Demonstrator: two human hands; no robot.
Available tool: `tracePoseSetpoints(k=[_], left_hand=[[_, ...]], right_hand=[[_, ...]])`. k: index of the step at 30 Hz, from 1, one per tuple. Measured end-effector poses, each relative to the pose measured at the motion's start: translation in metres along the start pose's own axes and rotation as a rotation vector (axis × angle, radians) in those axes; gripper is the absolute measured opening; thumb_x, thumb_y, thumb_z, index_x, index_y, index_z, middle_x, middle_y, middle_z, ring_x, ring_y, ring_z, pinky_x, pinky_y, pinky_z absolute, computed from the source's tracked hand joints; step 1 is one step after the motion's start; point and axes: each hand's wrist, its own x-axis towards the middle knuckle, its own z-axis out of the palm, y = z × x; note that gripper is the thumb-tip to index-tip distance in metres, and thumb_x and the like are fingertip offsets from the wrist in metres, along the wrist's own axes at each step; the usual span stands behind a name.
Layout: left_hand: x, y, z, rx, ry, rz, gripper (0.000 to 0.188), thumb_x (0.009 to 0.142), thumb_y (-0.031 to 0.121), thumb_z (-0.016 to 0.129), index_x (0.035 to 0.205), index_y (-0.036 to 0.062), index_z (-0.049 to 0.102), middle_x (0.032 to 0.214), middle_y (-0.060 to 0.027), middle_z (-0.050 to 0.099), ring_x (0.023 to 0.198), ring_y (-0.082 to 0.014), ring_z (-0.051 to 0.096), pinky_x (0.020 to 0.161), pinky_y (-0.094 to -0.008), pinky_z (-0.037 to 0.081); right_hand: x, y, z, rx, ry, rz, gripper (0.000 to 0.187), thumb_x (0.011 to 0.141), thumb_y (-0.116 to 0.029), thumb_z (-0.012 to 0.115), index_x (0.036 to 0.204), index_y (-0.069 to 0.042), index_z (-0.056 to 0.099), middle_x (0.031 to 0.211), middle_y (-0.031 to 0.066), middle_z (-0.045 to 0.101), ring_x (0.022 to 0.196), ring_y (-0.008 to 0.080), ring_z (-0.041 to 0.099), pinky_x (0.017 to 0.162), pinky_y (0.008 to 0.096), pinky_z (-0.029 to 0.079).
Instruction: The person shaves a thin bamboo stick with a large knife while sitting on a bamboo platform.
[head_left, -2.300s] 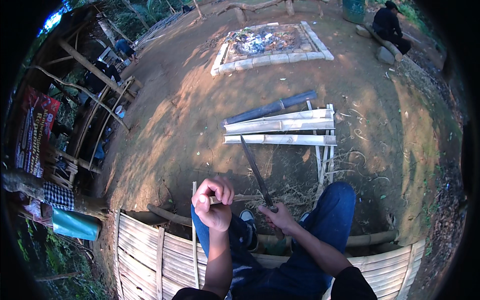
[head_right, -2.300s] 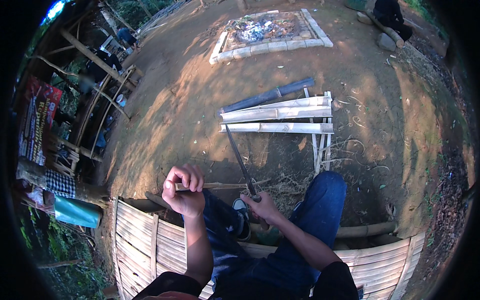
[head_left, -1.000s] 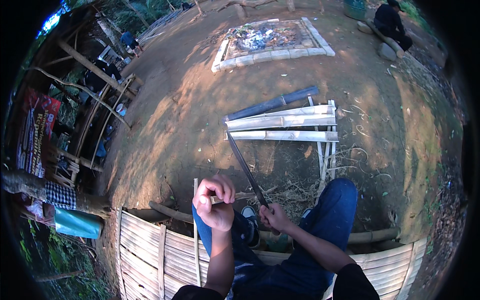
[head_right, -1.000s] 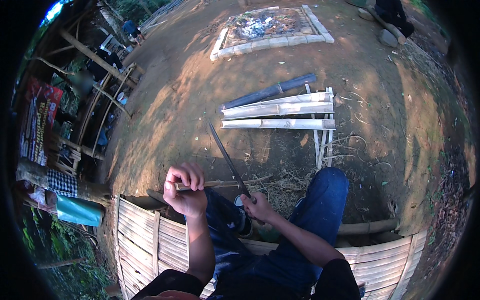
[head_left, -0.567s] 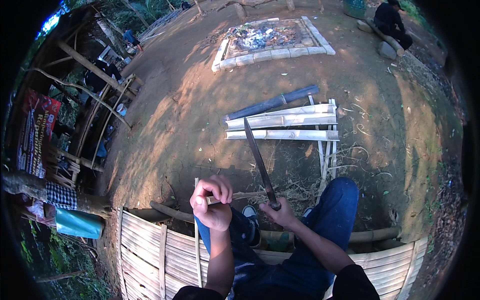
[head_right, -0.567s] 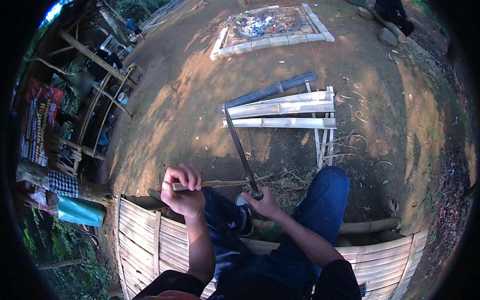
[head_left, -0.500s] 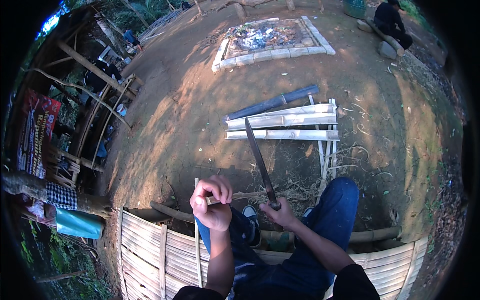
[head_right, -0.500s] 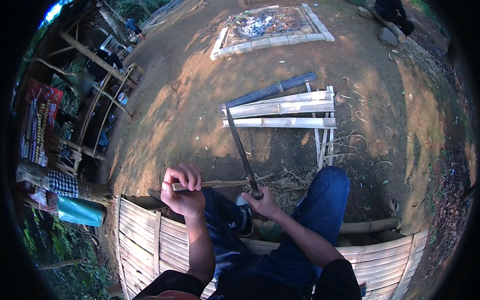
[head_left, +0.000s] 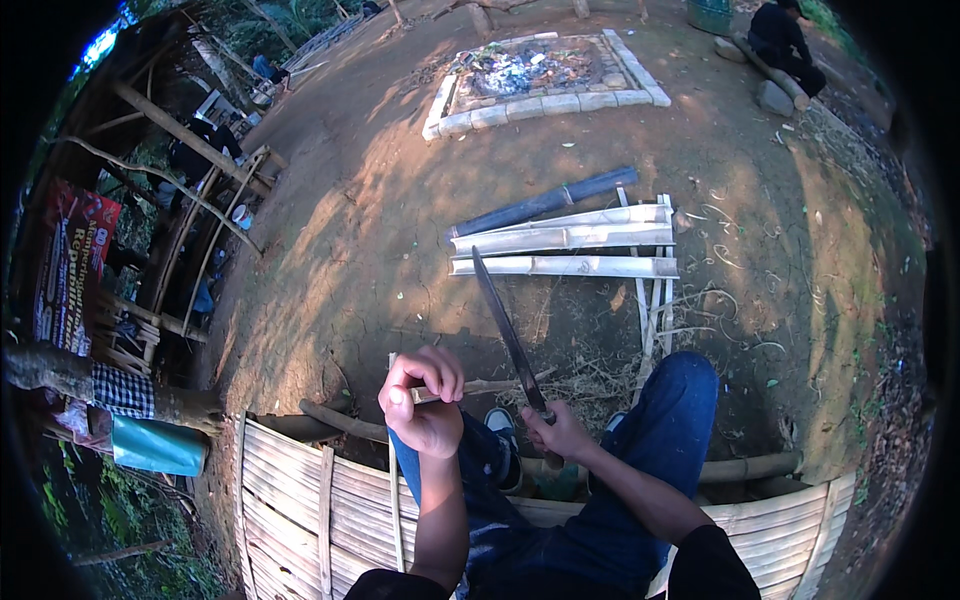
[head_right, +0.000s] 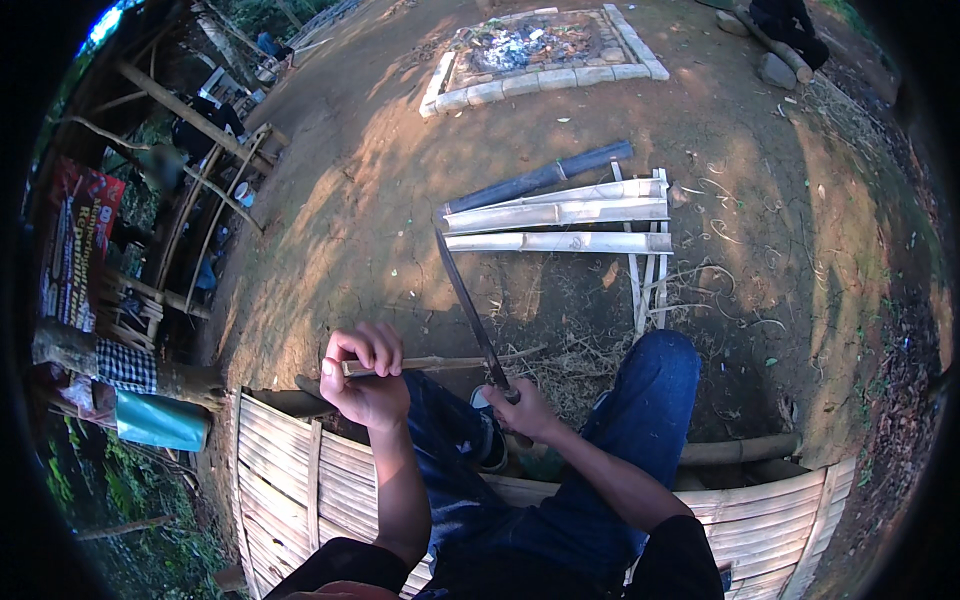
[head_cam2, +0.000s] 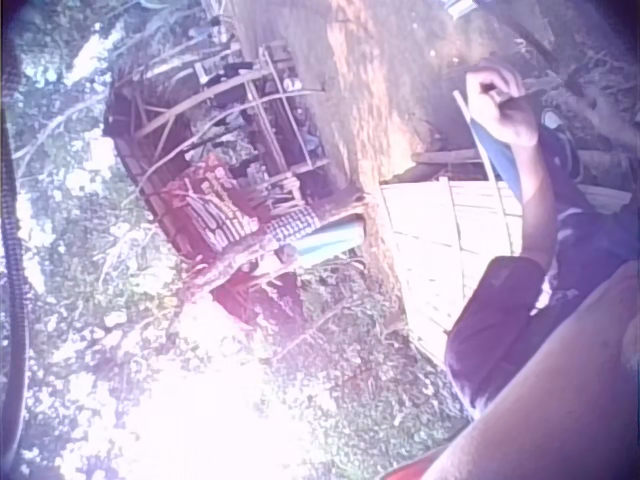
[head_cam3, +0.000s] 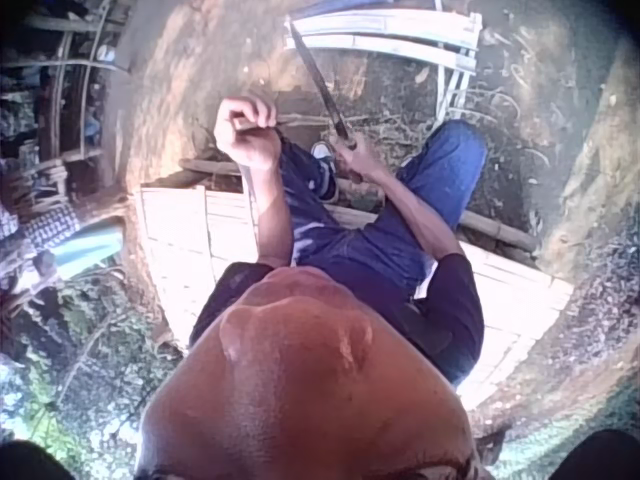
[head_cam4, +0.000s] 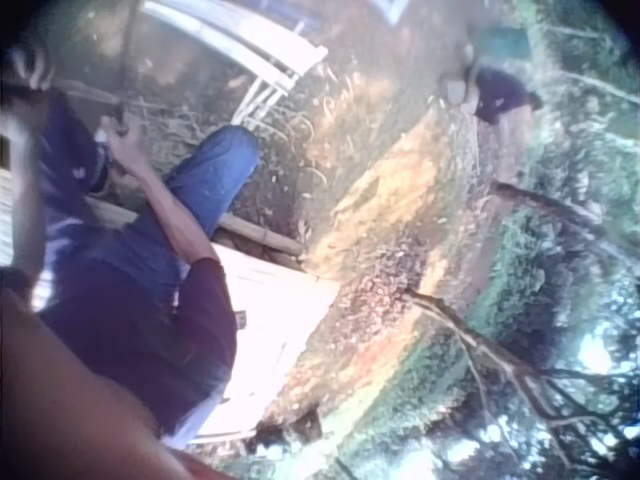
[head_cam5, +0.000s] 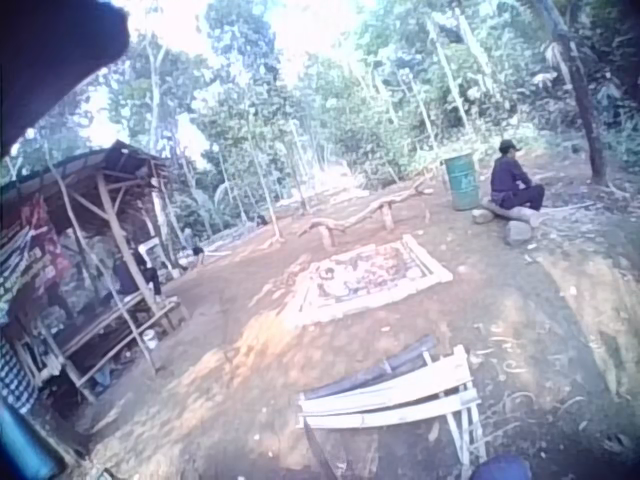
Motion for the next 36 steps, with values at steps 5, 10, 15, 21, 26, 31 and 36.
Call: tracePoseSetpoints(k=[5, 10, 15, 21, 26, 31, 36], left_hand=[[0.002, -0.002, -0.001, -0.008, 0.001, 0.037, 0.049, 0.089, 0.040, 0.040, 0.060, 0.0014, 0.040, 0.053, -0.0066, 0.038, 0.046, -0.0140, 0.035, 0.042, -0.0247, 0.028], [0.001, -0.002, 0.005, 0.031, 0.043, 0.006, 0.045, 0.090, 0.039, 0.033, 0.059, 0.0067, 0.036, 0.051, -0.0030, 0.034, 0.046, -0.0127, 0.030, 0.044, -0.0247, 0.026], [0.016, -0.006, -0.001, 0.031, 0.112, 0.008, 0.046, 0.090, 0.038, 0.034, 0.057, 0.0061, 0.036, 0.049, -0.0027, 0.033, 0.045, -0.0125, 0.029, 0.042, -0.0249, 0.024], [0.000, -0.006, 0.012, 0.049, 0.050, 0.013, 0.051, 0.088, 0.042, 0.039, 0.056, 0.0029, 0.039, 0.049, -0.0050, 0.036, 0.045, -0.0135, 0.034, 0.042, -0.0254, 0.023], [0.005, -0.014, 0.021, 0.079, 0.072, -0.031, 0.047, 0.089, 0.041, 0.033, 0.057, 0.0068, 0.036, 0.048, -0.0017, 0.031, 0.045, -0.0124, 0.027, 0.043, -0.0257, 0.023], [0.020, -0.014, 0.014, 0.086, 0.165, -0.007, 0.048, 0.089, 0.042, 0.033, 0.055, 0.0081, 0.034, 0.045, -0.0011, 0.029, 0.044, -0.0115, 0.025, 0.042, -0.0246, 0.020], [0.018, -0.016, 0.020, 0.104, 0.138, 0.015, 0.049, 0.090, 0.043, 0.032, 0.056, 0.0081, 0.034, 0.046, -0.0014, 0.030, 0.044, -0.0115, 0.026, 0.042, -0.0243, 0.020]], right_hand=[[-0.001, 0.008, 0.000, -0.201, -0.147, -0.239, 0.045, 0.095, -0.039, 0.039, 0.068, -0.003, 0.044, 0.053, -0.0007, 0.039, 0.043, 0.0059, 0.037, 0.039, 0.0219, 0.029], [0.001, 0.008, 0.010, 0.052, -0.070, 0.040, 0.053, 0.094, -0.047, 0.037, 0.061, -0.006, 0.042, 0.050, -0.0031, 0.038, 0.040, 0.0066, 0.036, 0.040, 0.0211, 0.030], [0.003, 0.000, 0.007, 0.098, 0.075, 0.314, 0.058, 0.093, -0.052, 0.031, 0.061, -0.006, 0.041, 0.050, -0.0015, 0.039, 0.040, 0.0072, 0.036, 0.039, 0.0211, 0.030], [0.002, -0.001, 0.008, -0.069, -0.183, -0.211, 0.060, 0.091, -0.056, 0.031, 0.064, -0.004, 0.044, 0.051, -0.0005, 0.038, 0.042, 0.0074, 0.037, 0.041, 0.0228, 0.031], [0.004, -0.003, 0.004, 0.382, -0.016, 0.224, 0.064, 0.086, -0.065, 0.031, 0.065, -0.006, 0.042, 0.049, -0.0009, 0.036, 0.039, 0.0077, 0.032, 0.038, 0.0223, 0.027], [0.007, 0.004, 0.002, 0.234, 0.071, 0.349, 0.064, 0.085, -0.067, 0.031, 0.063, -0.007, 0.040, 0.049, -0.0009, 0.037, 0.039, 0.0082, 0.034, 0.038, 0.0227, 0.030], [0.008, 0.007, 0.013, 0.056, -0.116, -0.145, 0.056, 0.092, -0.052, 0.035, 0.061, -0.006, 0.040, 0.051, -0.0005, 0.038, 0.041, 0.0072, 0.036, 0.040, 0.0222, 0.031]])
